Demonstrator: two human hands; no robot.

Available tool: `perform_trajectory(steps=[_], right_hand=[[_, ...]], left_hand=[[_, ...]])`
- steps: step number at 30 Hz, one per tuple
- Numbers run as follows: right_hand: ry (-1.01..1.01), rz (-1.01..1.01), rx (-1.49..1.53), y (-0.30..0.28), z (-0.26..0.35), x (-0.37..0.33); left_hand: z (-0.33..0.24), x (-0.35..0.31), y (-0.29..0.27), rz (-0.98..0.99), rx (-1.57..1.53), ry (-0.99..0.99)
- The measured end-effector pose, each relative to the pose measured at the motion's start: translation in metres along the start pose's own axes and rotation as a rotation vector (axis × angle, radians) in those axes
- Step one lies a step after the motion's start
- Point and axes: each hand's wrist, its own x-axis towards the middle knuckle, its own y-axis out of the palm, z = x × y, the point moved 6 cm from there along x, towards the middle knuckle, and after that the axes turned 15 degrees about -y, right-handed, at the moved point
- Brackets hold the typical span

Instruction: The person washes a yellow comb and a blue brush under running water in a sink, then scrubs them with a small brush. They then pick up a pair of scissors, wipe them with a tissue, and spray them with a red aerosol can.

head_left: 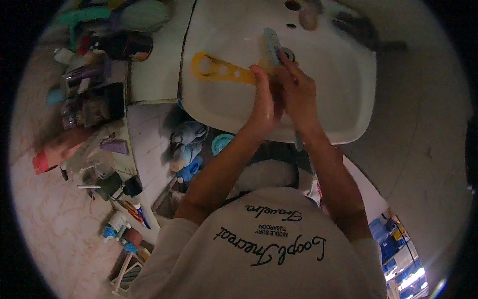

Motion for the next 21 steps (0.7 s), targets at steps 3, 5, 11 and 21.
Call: perform_trajectory(steps=[3,5,11,21], right_hand=[[-0.015,-0.001,-0.014,0.009,0.008,-0.019],[-0.142,0.008,-0.103,0.011,0.009,-0.022],[0.029,0.066,-0.071,0.008,0.012,-0.018],[-0.431,0.023,-0.181,0.005,0.026,-0.009]], left_hand=[[-0.036,0.014,-0.013,-0.086,0.095,0.115],[-0.034,0.013,-0.015,-0.11,0.082,0.095],[-0.024,0.017,-0.024,-0.003,0.123,0.04],[-0.014,0.008,-0.01,-0.09,-0.066,-0.035]])
